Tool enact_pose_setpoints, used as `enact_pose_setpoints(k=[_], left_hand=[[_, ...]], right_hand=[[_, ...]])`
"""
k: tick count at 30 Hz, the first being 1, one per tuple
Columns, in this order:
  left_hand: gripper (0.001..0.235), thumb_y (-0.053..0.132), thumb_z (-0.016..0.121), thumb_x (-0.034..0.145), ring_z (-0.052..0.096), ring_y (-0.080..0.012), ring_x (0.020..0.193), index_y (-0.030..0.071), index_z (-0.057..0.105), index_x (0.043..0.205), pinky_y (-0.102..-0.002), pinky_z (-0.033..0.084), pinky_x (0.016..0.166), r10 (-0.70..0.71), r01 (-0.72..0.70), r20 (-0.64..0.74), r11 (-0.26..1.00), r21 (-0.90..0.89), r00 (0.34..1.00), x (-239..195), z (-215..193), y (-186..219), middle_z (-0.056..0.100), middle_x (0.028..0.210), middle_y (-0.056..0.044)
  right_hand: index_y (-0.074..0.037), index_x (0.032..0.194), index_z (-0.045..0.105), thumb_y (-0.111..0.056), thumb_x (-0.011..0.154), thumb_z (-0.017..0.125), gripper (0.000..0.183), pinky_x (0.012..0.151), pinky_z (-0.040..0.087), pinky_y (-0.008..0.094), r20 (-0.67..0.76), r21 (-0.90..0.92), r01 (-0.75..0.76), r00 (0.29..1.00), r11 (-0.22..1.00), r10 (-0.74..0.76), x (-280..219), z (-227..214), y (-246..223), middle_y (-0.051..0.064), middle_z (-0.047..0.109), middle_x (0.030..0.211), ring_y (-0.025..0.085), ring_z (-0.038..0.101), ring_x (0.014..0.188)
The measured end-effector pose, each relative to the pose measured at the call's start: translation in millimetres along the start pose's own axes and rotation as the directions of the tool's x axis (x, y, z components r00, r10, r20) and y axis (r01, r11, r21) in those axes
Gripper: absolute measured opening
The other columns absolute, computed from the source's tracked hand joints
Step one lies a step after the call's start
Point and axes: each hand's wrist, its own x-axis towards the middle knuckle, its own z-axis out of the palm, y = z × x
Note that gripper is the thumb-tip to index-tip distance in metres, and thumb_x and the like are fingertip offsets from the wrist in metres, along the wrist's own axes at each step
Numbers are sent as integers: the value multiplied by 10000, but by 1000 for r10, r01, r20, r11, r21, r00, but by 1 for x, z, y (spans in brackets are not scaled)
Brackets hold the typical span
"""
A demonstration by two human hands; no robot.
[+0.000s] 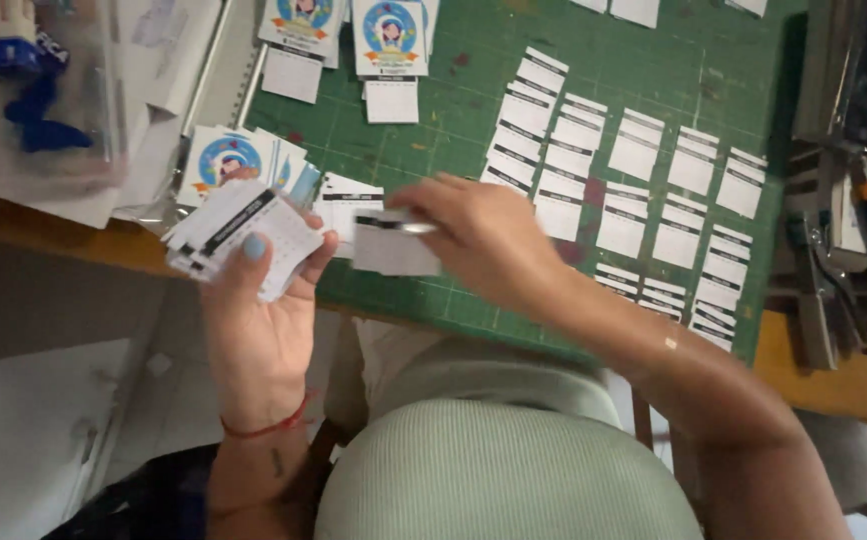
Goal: Sorting and organizing small printed cards into rows on a cutting mat
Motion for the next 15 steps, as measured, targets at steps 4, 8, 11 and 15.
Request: enact_pose_setpoints(k=[4,8,11,15], left_hand=[[718,205,857,954,707,-288,1173,99,515,1577,-426,619,1070,-59,65,45,989,-135,997,16,-8,-9,691,1314,-126],[500,133,754,925,727,-385,1254,88,621,1404,-558,624,1149,-90,91,16,987,-136,996,22,-5,-13,711,1315,-185],[499,84,725,905,748,-417,1201,81,627,1394,-569,647,1084,-86,88,19,990,-107,996,22,-6,-14,713,1289,-215],[486,65,698,873,787,-419,1113,83,661,1357,-552,692,979,-89,89,20,995,-32,996,20,-7,-16,746,1279,-205]], right_hand=[[-162,1268,720,-143,1043,580,266,561,538,543,46,-126,-45,998,991,51,39,51,16,58,807,1132,370,771,872],[-167,1114,702,-176,961,723,155,599,613,491,-43,-282,-9,999,959,-3,47,78,31,38,713,852,349,764,717],[-171,1136,720,-176,958,750,180,603,622,460,-67,-266,1,998,964,-19,43,76,30,17,722,890,329,774,740],[-113,1245,711,-129,943,775,309,653,634,531,-65,-148,-8,998,989,-2,41,63,25,97,735,1045,398,778,804]])
